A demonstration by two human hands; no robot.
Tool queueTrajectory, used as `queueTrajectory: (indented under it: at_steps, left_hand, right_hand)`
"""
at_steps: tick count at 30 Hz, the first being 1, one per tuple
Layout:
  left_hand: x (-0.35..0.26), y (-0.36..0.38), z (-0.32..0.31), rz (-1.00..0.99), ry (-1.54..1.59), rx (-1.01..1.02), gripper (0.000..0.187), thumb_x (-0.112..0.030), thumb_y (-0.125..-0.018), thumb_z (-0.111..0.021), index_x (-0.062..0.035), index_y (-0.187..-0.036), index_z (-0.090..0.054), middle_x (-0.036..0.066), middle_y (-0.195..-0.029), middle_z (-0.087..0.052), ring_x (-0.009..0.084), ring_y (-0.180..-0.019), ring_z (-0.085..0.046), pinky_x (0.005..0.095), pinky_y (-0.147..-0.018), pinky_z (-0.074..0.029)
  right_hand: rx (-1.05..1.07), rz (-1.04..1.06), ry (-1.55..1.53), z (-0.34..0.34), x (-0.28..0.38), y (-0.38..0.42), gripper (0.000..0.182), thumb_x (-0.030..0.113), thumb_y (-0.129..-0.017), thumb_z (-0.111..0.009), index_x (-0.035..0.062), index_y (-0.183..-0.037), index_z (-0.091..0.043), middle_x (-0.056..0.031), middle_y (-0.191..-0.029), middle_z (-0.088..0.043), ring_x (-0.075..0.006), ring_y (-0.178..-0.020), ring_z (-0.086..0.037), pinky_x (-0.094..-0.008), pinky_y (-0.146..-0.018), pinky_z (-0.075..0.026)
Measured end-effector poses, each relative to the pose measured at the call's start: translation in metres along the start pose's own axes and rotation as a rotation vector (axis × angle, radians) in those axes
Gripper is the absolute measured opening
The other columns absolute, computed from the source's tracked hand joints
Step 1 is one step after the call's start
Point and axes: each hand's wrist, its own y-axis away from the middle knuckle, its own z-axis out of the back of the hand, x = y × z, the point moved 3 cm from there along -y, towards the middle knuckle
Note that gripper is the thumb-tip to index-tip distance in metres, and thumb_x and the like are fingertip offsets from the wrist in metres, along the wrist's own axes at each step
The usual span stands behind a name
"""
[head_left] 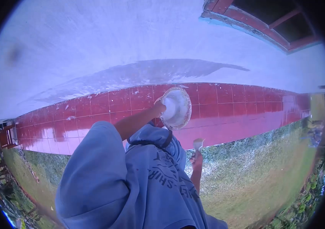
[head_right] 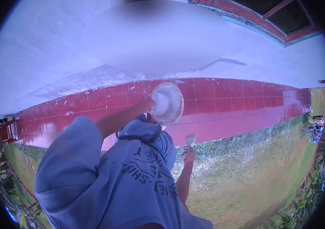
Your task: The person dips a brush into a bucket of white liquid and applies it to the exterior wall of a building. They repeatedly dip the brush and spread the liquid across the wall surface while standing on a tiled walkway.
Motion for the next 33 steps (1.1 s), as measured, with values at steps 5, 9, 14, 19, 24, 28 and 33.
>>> queueTrajectory:
  at_steps: [5,9,14,19,24,28,33]
  left_hand:
    - [-0.024,0.018,0.005,0.000,-0.018,0.205,0.050,0.000,-0.075,-0.061,0.0023,-0.125,-0.052,0.018,-0.109,-0.061,0.0340,-0.095,-0.065,0.0458,-0.079,-0.057]
    - [-0.044,0.026,-0.003,0.000,0.027,0.344,0.051,0.000,-0.075,-0.061,0.0024,-0.125,-0.052,0.018,-0.108,-0.061,0.0330,-0.095,-0.065,0.0446,-0.079,-0.056]
    - [-0.058,0.029,-0.033,0.035,-0.024,0.417,0.056,0.004,-0.074,-0.056,0.0036,-0.129,-0.049,0.017,-0.110,-0.060,0.0312,-0.096,-0.064,0.0417,-0.079,-0.056]
    - [-0.056,0.045,-0.082,-0.113,-0.078,0.358,0.055,0.004,-0.073,-0.055,0.0053,-0.128,-0.050,0.017,-0.109,-0.062,0.0284,-0.096,-0.064,0.0402,-0.076,-0.055]
    - [-0.071,0.097,-0.159,-0.122,-0.113,0.257,0.052,0.003,-0.073,-0.056,0.0057,-0.125,-0.053,0.016,-0.105,-0.064,0.0254,-0.097,-0.064,0.0375,-0.076,-0.053]
    - [-0.090,0.138,-0.235,-0.156,-0.042,0.209,0.056,0.003,-0.072,-0.057,0.0050,-0.127,-0.050,0.016,-0.109,-0.062,0.0259,-0.097,-0.062,0.0377,-0.082,-0.051]
    - [-0.084,0.162,-0.319,-0.220,0.226,0.273,0.058,0.003,-0.073,-0.057,0.0045,-0.130,-0.047,0.015,-0.114,-0.061,0.0260,-0.101,-0.061,0.0371,-0.086,-0.049]
  right_hand:
    - [0.097,0.254,0.241,-0.095,0.082,0.049,0.025,0.026,-0.095,-0.049,0.0035,-0.101,-0.058,-0.0033,-0.065,-0.057,-0.0090,-0.043,-0.044,-0.0248,-0.039,-0.033]
    - [0.187,0.434,0.542,-0.165,0.134,0.077,0.026,0.023,-0.094,-0.052,0.0000,-0.097,-0.063,-0.0047,-0.068,-0.061,-0.0080,-0.046,-0.048,-0.0252,-0.042,-0.037]
    - [0.239,0.356,0.847,-0.199,0.173,0.047,0.030,0.025,-0.089,-0.056,-0.0015,-0.097,-0.067,-0.0068,-0.070,-0.063,-0.0106,-0.051,-0.053,-0.0258,-0.046,-0.042]
    - [0.274,0.426,1.018,-0.204,0.216,0.001,0.030,0.024,-0.084,-0.058,-0.0040,-0.076,-0.067,-0.0059,-0.060,-0.058,-0.0137,-0.049,-0.055,-0.0282,-0.046,-0.044]
    - [0.247,0.521,1.255,-0.184,0.279,-0.039,0.035,0.023,-0.077,-0.057,-0.0114,-0.079,-0.066,-0.0205,-0.067,-0.065,-0.0286,-0.062,-0.067,-0.0389,-0.060,-0.053]
    - [0.131,0.758,1.245,-0.155,0.340,-0.047,0.035,0.021,-0.075,-0.056,-0.0104,-0.082,-0.068,-0.0265,-0.073,-0.067,-0.0370,-0.072,-0.069,-0.0442,-0.069,-0.053]
    - [-0.063,0.894,1.352,-0.129,0.397,-0.047,0.036,0.022,-0.073,-0.061,-0.0052,-0.095,-0.068,-0.0274,-0.092,-0.068,-0.0415,-0.090,-0.067,-0.0459,-0.083,-0.052]
